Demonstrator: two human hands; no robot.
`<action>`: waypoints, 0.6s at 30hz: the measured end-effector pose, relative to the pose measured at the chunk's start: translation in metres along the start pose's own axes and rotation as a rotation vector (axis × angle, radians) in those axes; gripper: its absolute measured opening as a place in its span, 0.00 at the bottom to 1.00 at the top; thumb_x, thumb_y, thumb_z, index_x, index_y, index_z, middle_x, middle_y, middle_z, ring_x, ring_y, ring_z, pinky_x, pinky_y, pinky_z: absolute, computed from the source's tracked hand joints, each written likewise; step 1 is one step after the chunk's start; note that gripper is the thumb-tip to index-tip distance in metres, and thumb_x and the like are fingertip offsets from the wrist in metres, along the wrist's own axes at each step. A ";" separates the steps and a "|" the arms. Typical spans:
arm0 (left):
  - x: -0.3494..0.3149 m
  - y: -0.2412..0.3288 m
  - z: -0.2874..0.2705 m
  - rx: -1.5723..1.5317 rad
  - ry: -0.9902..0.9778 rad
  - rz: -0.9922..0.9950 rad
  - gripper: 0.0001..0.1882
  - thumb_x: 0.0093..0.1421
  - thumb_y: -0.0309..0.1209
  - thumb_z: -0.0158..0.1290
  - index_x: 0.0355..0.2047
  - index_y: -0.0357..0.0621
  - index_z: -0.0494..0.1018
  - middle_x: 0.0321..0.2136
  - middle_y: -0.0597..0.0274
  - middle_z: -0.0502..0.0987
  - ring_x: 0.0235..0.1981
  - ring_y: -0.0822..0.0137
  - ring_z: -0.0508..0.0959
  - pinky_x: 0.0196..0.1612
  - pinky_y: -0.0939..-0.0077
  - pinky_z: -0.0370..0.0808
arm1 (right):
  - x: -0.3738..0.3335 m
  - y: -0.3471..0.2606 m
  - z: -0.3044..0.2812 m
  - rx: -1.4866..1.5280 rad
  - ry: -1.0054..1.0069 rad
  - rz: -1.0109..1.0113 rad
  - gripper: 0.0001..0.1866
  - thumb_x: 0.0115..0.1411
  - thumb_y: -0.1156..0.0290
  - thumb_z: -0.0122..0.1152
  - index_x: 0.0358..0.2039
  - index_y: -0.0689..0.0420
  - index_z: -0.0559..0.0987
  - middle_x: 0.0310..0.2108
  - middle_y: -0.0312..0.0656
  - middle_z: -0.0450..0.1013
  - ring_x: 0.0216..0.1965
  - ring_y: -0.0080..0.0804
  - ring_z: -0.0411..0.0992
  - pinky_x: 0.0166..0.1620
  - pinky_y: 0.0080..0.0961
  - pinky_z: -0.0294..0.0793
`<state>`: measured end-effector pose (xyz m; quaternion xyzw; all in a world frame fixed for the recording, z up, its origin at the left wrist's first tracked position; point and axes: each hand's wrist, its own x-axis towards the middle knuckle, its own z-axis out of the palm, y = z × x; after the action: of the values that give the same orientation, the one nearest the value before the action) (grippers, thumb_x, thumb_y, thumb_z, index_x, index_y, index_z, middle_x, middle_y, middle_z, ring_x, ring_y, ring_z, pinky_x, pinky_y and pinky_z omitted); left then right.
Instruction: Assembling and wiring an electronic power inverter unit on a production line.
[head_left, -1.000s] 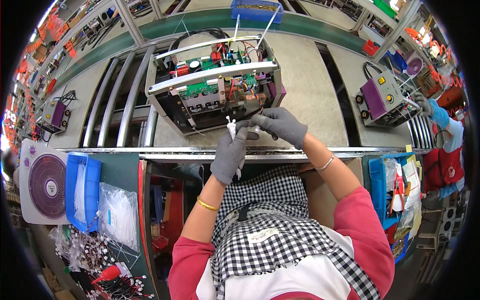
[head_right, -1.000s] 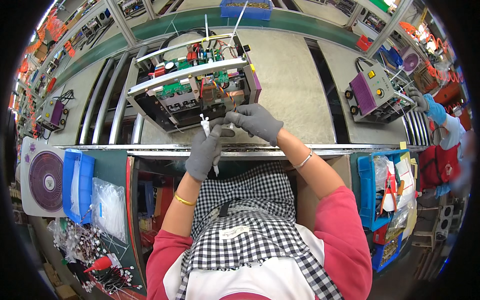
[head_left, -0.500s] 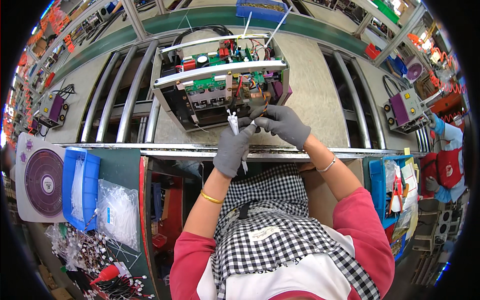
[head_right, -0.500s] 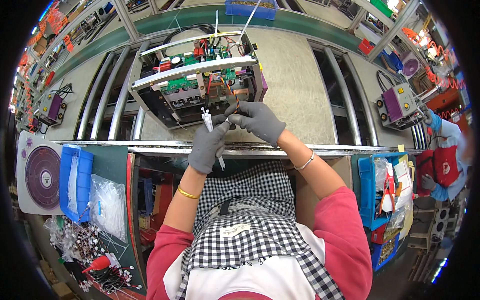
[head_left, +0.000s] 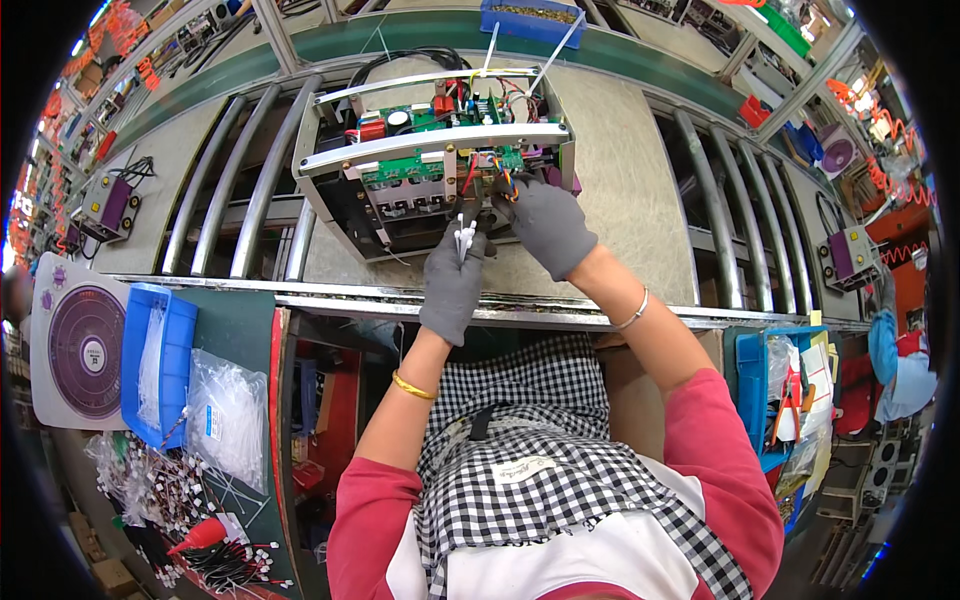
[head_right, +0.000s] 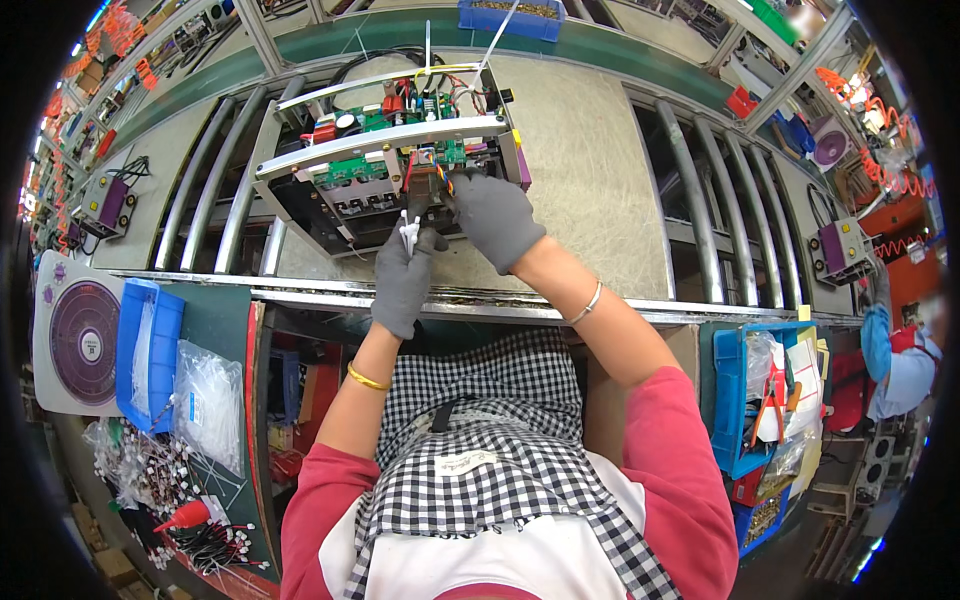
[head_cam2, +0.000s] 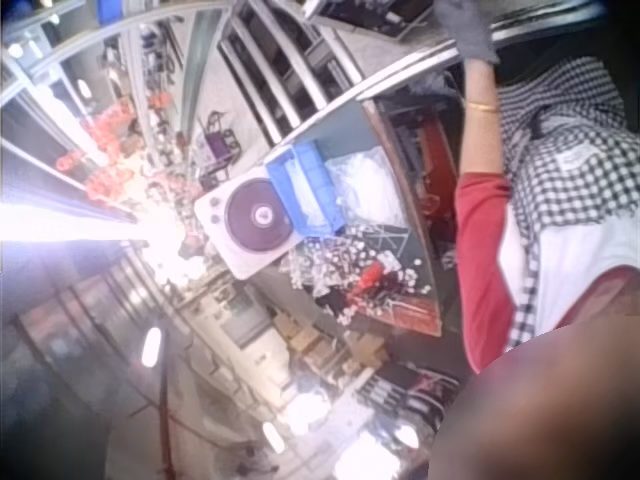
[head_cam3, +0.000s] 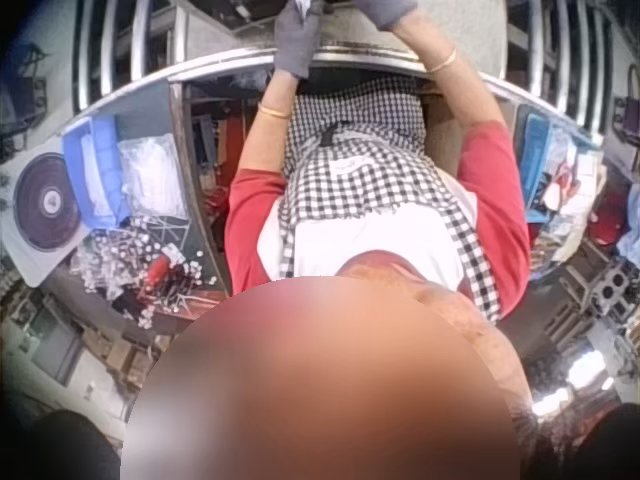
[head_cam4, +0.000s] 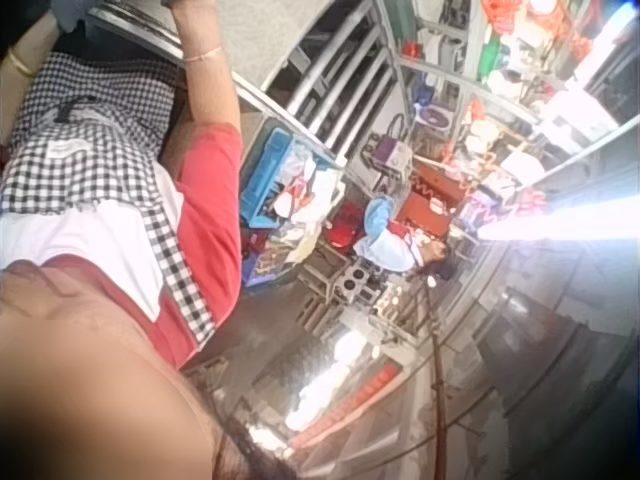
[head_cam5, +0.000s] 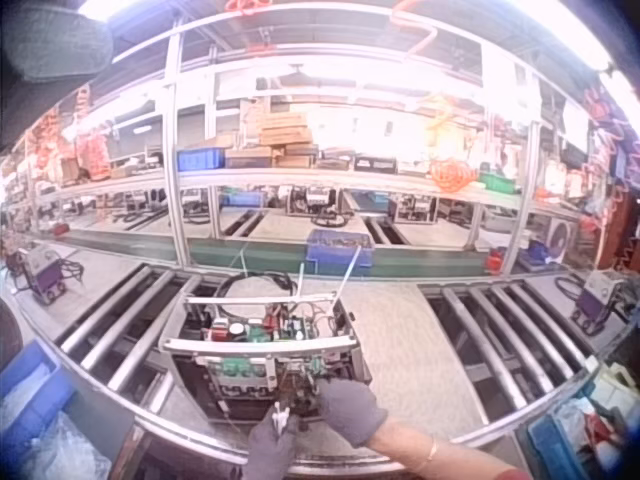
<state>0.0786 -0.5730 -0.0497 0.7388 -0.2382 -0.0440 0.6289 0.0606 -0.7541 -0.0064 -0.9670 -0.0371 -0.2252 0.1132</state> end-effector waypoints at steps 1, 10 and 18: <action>0.001 -0.002 0.000 0.076 0.000 0.020 0.21 0.72 0.39 0.52 0.59 0.41 0.71 0.35 0.52 0.83 0.31 0.57 0.81 0.35 0.63 0.77 | 0.002 -0.001 0.002 -0.018 0.000 -0.007 0.07 0.66 0.66 0.59 0.39 0.56 0.78 0.29 0.47 0.79 0.32 0.48 0.80 0.34 0.42 0.80; 0.013 -0.029 0.000 0.213 0.030 0.114 0.25 0.70 0.37 0.52 0.65 0.45 0.67 0.42 0.37 0.81 0.43 0.36 0.81 0.44 0.47 0.77 | 0.010 -0.006 0.001 -0.097 -0.162 0.049 0.10 0.67 0.63 0.57 0.39 0.55 0.81 0.29 0.48 0.81 0.31 0.48 0.81 0.33 0.43 0.80; 0.017 -0.040 -0.003 0.047 -0.003 0.134 0.21 0.69 0.34 0.53 0.60 0.45 0.72 0.43 0.39 0.81 0.45 0.38 0.81 0.45 0.50 0.77 | 0.012 -0.007 0.006 -0.050 -0.097 0.155 0.14 0.69 0.52 0.59 0.46 0.46 0.82 0.30 0.48 0.80 0.32 0.52 0.79 0.33 0.46 0.77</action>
<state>0.1068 -0.5736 -0.0826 0.7358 -0.2891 0.0026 0.6124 0.0731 -0.7452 -0.0052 -0.9792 0.0382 -0.1695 0.1044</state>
